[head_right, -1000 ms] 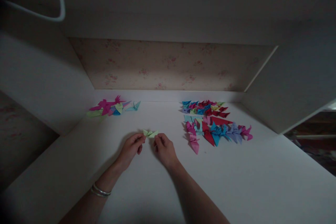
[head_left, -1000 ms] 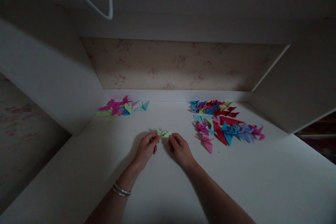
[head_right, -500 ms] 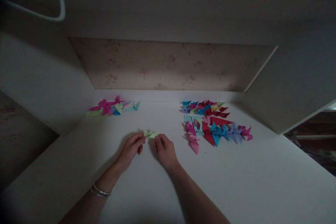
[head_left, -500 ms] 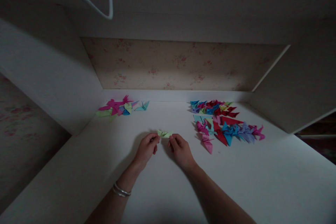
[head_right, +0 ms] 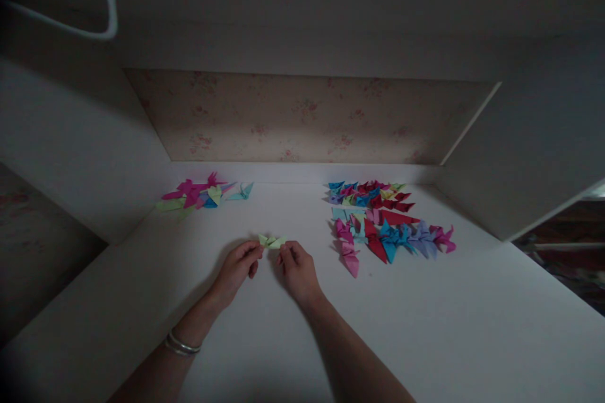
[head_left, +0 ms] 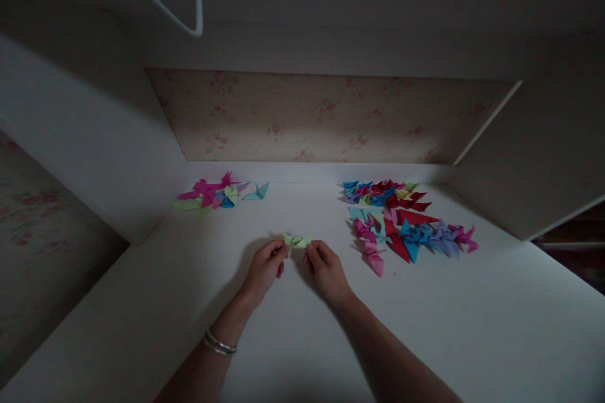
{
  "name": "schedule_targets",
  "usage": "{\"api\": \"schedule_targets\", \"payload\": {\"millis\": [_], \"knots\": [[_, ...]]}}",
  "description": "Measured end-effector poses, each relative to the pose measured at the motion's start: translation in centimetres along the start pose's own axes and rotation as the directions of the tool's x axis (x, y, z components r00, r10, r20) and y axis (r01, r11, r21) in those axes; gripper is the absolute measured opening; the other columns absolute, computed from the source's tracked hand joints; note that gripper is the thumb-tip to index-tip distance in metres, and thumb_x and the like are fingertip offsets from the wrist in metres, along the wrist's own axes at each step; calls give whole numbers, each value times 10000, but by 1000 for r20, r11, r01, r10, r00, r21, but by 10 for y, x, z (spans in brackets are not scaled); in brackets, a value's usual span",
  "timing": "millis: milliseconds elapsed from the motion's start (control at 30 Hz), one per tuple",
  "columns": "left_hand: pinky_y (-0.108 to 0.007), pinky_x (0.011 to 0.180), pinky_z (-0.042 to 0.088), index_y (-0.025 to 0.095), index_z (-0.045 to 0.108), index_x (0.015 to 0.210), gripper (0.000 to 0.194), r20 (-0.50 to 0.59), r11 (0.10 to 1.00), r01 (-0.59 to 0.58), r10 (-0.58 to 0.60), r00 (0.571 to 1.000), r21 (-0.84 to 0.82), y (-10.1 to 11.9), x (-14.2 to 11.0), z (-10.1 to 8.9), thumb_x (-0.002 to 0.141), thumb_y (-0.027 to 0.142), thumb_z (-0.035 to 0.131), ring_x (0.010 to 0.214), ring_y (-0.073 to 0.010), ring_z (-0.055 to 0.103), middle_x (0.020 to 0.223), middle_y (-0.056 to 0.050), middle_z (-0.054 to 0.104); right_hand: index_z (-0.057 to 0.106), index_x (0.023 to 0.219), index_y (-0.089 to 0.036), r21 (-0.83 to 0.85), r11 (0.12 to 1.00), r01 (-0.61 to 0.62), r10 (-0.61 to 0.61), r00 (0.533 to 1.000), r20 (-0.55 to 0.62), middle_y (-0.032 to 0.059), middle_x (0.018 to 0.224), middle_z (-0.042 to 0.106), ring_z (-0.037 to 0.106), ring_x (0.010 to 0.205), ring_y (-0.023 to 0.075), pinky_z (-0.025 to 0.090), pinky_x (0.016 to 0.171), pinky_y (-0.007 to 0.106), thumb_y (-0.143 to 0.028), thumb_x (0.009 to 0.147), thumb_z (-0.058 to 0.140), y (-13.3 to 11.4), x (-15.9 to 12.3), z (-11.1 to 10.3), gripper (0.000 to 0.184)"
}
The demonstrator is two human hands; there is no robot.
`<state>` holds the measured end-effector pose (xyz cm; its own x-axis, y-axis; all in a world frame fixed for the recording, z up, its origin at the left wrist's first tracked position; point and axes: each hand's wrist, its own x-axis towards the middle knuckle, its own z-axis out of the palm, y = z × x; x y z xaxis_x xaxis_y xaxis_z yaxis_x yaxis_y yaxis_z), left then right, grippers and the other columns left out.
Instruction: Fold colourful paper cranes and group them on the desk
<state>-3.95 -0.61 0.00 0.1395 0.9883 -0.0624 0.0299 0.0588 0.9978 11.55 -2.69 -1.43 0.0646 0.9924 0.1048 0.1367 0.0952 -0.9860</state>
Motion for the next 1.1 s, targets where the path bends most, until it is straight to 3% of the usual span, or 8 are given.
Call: {"api": "schedule_targets", "payload": {"millis": [1100], "knots": [[-179,362,316,155,588,856,279,-15,998,2,-1,1000,59,-7,3,1,787,420,539,425,-58,436,695,33,516,540,737,-211,29,999,-17,18,1000,-2,-33,552,466,437,494,119,330,480,226,-495,915,392,7,4,0,366]]}}
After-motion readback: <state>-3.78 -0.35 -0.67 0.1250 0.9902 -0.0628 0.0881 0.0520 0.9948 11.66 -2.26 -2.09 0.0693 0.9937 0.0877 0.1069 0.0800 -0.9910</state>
